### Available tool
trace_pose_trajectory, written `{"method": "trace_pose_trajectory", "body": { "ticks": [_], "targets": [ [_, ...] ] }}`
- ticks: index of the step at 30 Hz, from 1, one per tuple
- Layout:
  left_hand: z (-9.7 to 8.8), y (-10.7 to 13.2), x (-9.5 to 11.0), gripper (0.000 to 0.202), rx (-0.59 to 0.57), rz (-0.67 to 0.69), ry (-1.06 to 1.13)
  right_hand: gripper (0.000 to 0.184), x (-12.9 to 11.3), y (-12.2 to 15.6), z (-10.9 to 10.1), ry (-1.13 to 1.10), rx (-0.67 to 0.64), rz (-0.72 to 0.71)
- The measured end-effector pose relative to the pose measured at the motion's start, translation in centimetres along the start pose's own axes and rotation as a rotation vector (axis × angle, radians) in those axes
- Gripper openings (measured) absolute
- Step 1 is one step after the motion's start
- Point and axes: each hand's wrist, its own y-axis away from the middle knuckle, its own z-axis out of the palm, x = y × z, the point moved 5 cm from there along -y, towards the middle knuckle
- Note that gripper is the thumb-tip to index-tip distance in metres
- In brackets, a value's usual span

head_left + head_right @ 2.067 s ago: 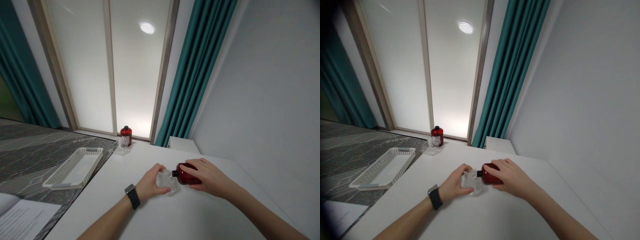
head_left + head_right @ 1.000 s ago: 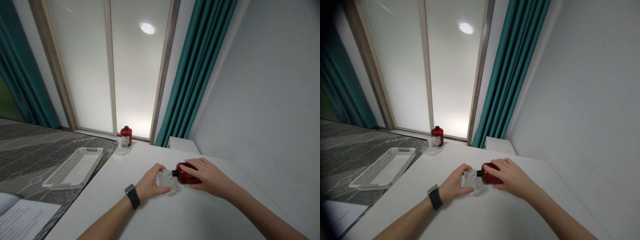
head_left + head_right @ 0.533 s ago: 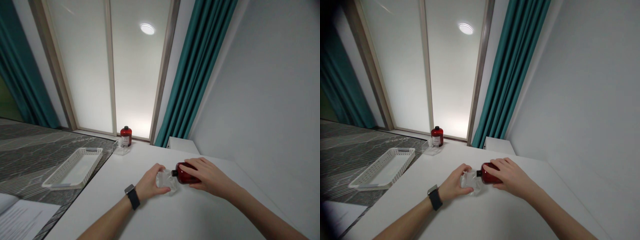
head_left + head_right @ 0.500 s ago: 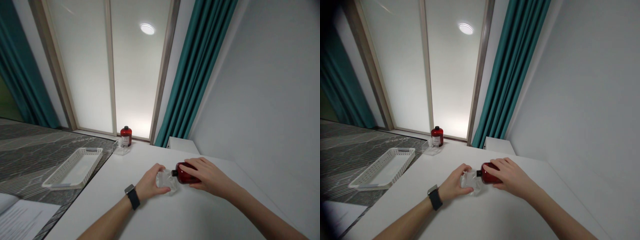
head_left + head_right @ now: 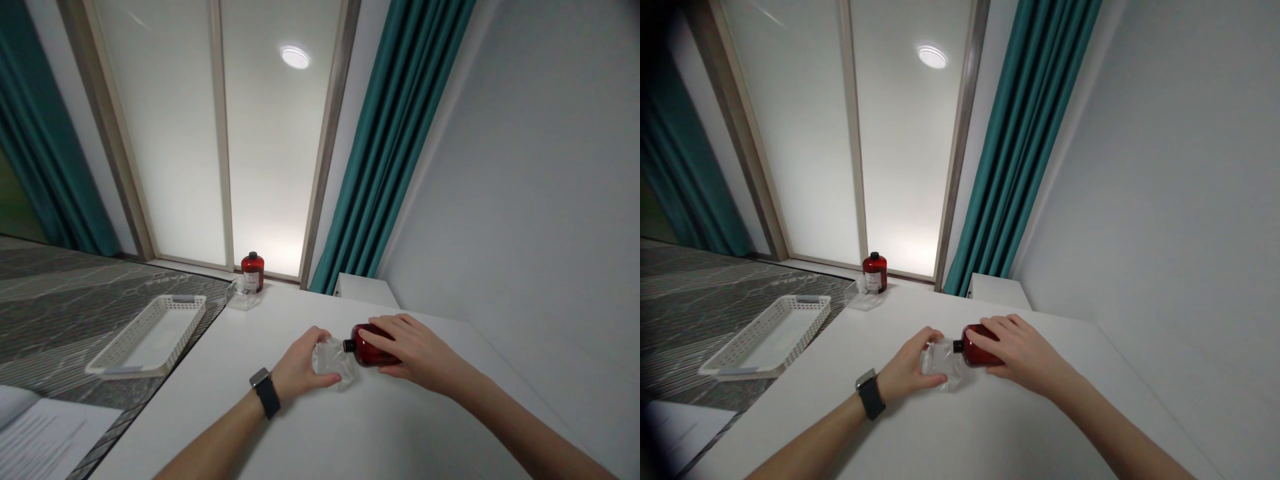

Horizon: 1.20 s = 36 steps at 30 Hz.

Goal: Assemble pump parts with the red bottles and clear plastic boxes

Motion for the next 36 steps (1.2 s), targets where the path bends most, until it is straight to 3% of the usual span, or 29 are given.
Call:
{"method": "trace_pose_trajectory", "body": {
  "ticks": [36],
  "targets": [
    [0.04,0.02,-0.26,0.054,-0.002,0.006,-0.018,0.061,-0.25,-0.26,-0.40,0.061,0.019,-0.028]
  ]
}}
